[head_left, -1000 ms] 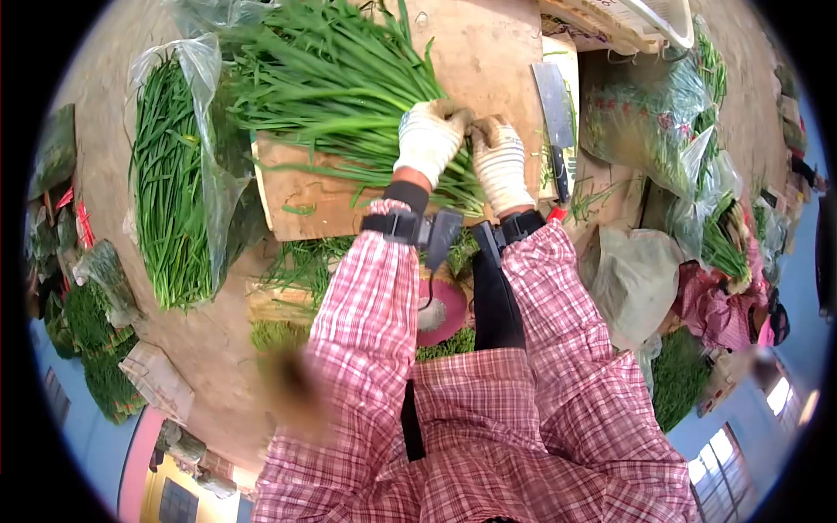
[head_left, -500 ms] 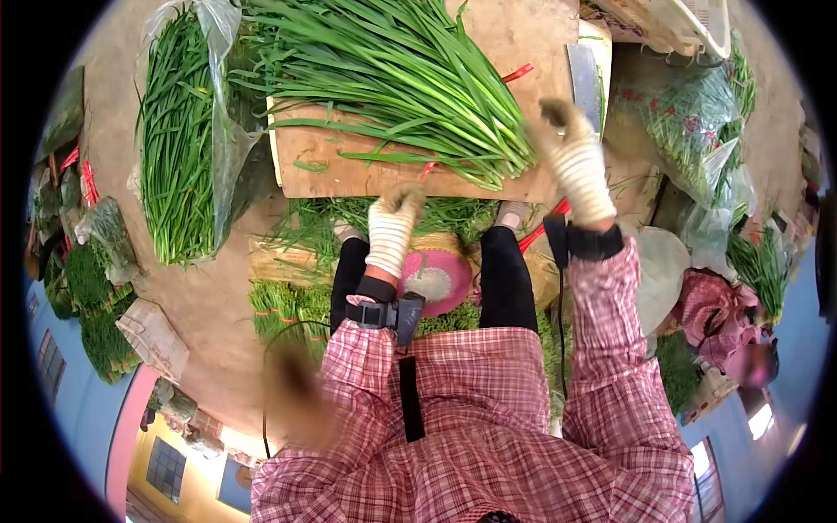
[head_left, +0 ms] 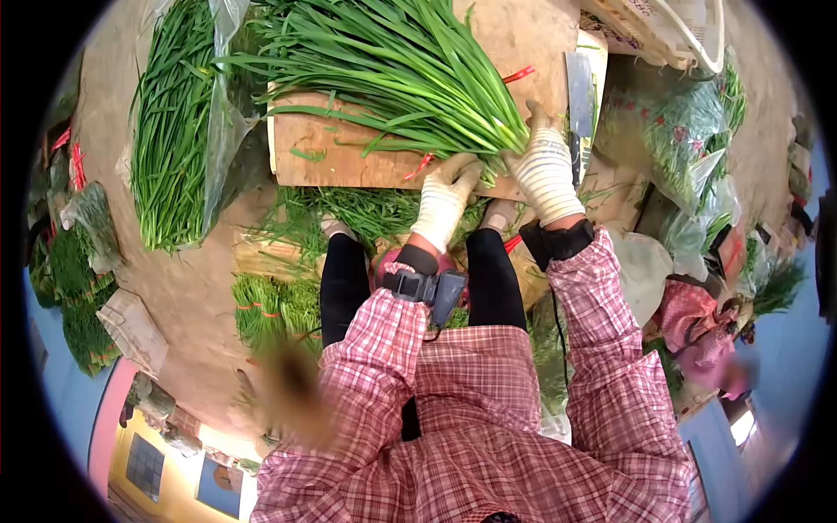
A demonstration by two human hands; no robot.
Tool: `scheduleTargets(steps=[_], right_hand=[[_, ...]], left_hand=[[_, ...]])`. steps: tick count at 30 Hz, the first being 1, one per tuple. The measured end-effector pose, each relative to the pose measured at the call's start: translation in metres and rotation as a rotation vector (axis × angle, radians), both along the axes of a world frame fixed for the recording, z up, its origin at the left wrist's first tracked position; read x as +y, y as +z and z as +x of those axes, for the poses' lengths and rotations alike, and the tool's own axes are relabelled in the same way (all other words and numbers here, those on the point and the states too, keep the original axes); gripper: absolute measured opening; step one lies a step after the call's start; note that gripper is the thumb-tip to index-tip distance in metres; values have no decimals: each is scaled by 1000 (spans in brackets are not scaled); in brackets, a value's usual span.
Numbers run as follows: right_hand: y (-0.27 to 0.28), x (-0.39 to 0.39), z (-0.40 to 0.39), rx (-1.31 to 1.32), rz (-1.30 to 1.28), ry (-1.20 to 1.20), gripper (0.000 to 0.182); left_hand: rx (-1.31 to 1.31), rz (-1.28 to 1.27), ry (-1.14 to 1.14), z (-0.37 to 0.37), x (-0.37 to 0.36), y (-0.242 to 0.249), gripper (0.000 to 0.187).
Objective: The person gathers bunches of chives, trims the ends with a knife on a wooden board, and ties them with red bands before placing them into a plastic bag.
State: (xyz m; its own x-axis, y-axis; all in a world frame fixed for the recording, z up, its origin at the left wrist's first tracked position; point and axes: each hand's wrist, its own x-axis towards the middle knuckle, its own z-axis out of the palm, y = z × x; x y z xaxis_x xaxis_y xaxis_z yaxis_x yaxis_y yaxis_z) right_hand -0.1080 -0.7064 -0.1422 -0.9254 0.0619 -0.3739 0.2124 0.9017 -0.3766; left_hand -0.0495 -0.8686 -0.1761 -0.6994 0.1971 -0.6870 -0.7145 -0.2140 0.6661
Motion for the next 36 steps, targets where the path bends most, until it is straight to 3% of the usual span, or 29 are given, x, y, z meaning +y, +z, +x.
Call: scheduleTargets(steps=[2,4,5,6,8,12,14,16,17,18,20,21,22,24,26,28,30,32,33,34,36], right_hand=[[2,-2,2,111,-8,26,79],[7,-3,-4,-145,-46,-130,66],[16,-3,-5,-93,-56,-22,52],[17,0,-10,-93,-53,-15,52],[18,6,-20,-317,-218,-94,52],[39,4,-38,-434,-176,69,48],[46,-2,-43,-469,-246,55,46],[49,-6,-46,-456,41,136,43],[47,-3,-45,-429,-6,139,42],[46,1,-43,-429,-1,146,42],[48,8,-40,-431,-226,17,35],[54,8,-42,-425,-263,11,42],[58,8,-43,-425,-263,12,42],[62,11,-45,-592,-466,-149,43],[46,17,-42,-586,-438,-109,44],[33,21,-41,-372,-191,58,42],[51,8,-48,-495,-51,67,42],[49,9,-43,-514,-259,-61,46],[53,9,-41,-501,-276,-49,46],[56,8,-39,-497,-274,-49,46],[62,5,-41,-563,-222,-119,36]], left_hand=[[-76,50,79,-4,9,4,26],[-197,181,254,-8,15,6,25],[-214,167,289,-10,17,9,26],[-214,170,295,-11,17,9,26],[-257,126,236,-14,14,13,28],[-255,52,74,-29,11,27,32],[-222,60,139,-37,21,21,33],[-171,-107,71,-41,30,-2,33],[-25,-370,68,-30,42,-46,31],[-26,-367,75,-34,32,-32,31],[122,-323,-409,-42,6,-4,31],[-183,-254,-314,-42,7,2,31],[-184,-254,-313,-41,5,8,31],[-111,-239,-145,-39,1,14,31],[-77,-209,-107,-41,5,18,28],[-3,-105,-55,-46,11,20,23],[17,-108,-52,-51,15,23,17],[-35,-59,-55,-53,19,23,15],[135,-223,-153,-54,21,10,17],[140,-221,-153,-51,25,6,17],[491,-445,-216,-49,27,8,20]])
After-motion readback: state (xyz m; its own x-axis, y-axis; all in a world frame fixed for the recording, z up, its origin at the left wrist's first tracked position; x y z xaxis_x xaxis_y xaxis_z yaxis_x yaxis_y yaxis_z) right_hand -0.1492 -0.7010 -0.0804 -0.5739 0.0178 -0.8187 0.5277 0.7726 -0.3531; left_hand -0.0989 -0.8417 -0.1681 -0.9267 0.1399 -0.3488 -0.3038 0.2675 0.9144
